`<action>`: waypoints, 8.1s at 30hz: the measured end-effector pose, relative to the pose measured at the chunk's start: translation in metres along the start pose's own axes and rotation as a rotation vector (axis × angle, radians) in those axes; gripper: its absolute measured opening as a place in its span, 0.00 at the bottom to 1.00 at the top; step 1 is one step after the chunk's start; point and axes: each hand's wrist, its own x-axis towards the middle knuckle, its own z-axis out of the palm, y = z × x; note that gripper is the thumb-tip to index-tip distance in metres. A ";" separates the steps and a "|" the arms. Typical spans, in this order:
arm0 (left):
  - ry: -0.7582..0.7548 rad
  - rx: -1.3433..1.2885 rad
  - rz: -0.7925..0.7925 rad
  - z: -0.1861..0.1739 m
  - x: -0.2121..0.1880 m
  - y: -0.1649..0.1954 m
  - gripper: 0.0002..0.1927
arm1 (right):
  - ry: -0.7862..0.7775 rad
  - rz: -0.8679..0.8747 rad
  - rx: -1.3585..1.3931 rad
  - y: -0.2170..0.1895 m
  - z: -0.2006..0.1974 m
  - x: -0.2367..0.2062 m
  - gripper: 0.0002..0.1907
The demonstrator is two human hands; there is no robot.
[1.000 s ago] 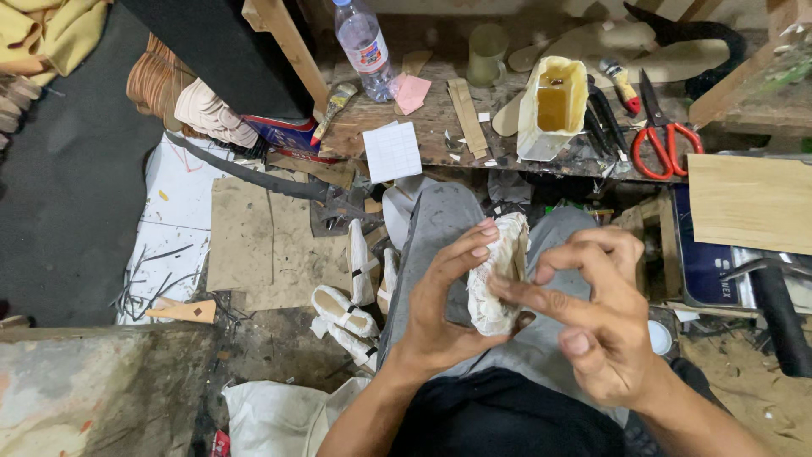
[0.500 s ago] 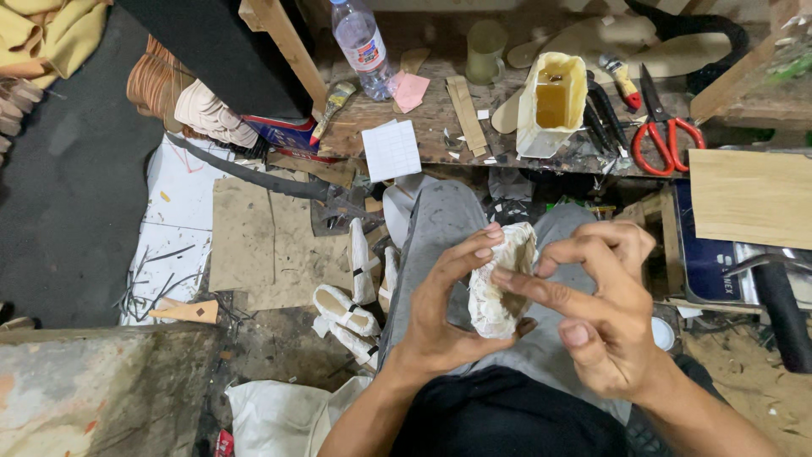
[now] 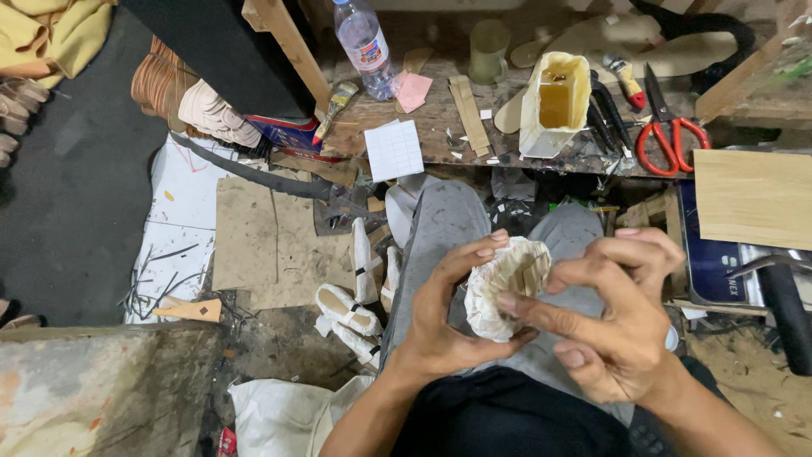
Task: The person holds a fabric-covered shoe upper on their lap, applies glue from a container on the bench, and presses a cardboard stiffener strip along the inside heel of the upper. They smooth and press the strip repeatedly, then place the finished upper on a shelf rack with other completed uppers.
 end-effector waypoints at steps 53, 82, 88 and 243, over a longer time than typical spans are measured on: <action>0.150 -0.623 -0.396 -0.043 0.004 -0.048 0.59 | -0.648 0.419 -0.517 0.277 0.123 0.087 0.40; -0.004 0.098 -0.075 -0.007 -0.011 -0.023 0.53 | 0.061 0.256 0.338 0.002 0.016 0.007 0.41; -0.029 0.043 -0.088 -0.006 -0.011 -0.011 0.52 | 0.057 0.106 0.103 -0.005 0.007 0.007 0.38; -0.122 -0.201 -0.358 -0.019 -0.013 0.013 0.48 | 0.037 -0.066 -0.118 0.029 -0.013 0.029 0.32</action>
